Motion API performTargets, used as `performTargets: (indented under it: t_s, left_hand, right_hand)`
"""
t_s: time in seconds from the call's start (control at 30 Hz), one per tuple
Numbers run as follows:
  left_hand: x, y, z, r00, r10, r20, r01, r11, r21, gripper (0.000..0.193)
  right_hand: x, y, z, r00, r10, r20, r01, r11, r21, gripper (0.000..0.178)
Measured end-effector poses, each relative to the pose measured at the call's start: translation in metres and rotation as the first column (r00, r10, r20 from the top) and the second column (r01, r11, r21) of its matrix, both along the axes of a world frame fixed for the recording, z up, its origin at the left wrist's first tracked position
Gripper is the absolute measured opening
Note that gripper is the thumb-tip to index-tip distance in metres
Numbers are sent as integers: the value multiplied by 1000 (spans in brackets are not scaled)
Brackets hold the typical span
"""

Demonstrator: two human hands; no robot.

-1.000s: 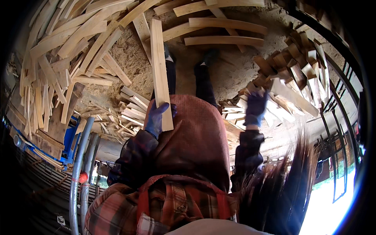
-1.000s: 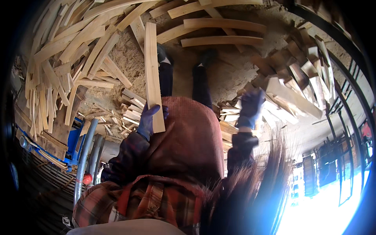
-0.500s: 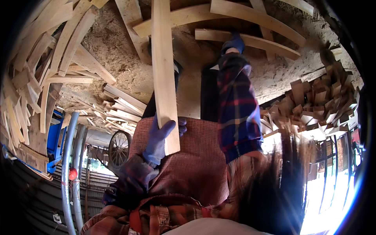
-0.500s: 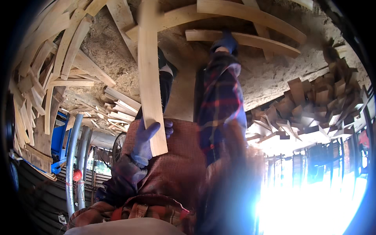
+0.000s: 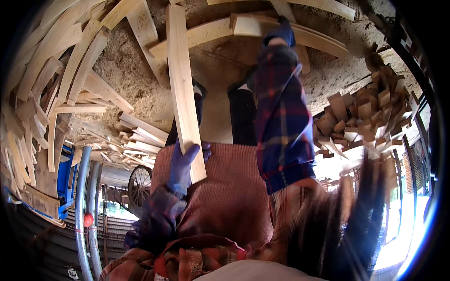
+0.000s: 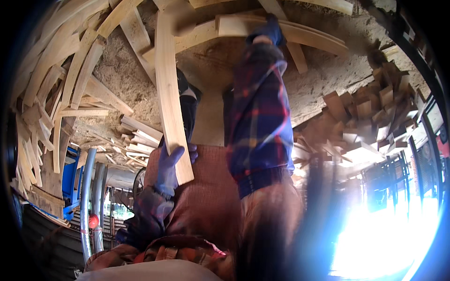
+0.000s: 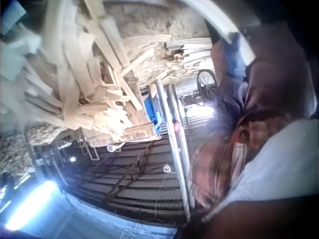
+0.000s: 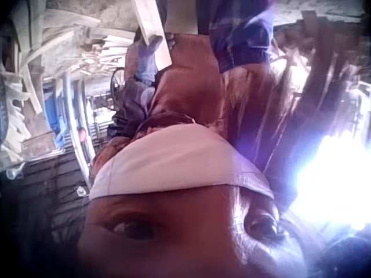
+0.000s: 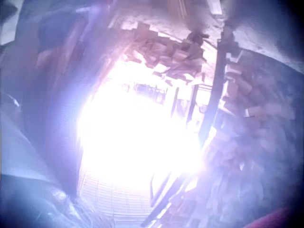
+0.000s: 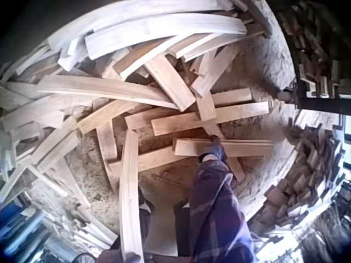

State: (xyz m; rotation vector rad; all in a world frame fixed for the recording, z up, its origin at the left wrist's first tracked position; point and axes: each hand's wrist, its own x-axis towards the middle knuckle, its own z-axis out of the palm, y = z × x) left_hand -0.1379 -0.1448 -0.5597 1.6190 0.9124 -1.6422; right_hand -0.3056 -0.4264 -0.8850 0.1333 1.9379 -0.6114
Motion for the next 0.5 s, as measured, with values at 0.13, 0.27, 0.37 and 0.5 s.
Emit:
performTargets:
  t_s: [0.13,0.27,0.37,0.5]
  left_hand:
    - [3,21,22,1000,2,-31,-2,1000,22,40]
    - [-2,7,72,993,-120,-14,118,989,-92,43]
    - [-11,13,78,910,-405,93,414,866,-281,50]
    - [15,-33,113,940,-243,-237,230,970,-81,44]
  right_hand:
    - [-3,105,146,988,147,-48,-146,989,31,52]
    - [0,193,311,832,500,240,-522,852,32,54]
    - [46,238,364,777,579,248,-592,806,-27,53]
    - [36,202,402,814,180,553,-254,965,60,42]
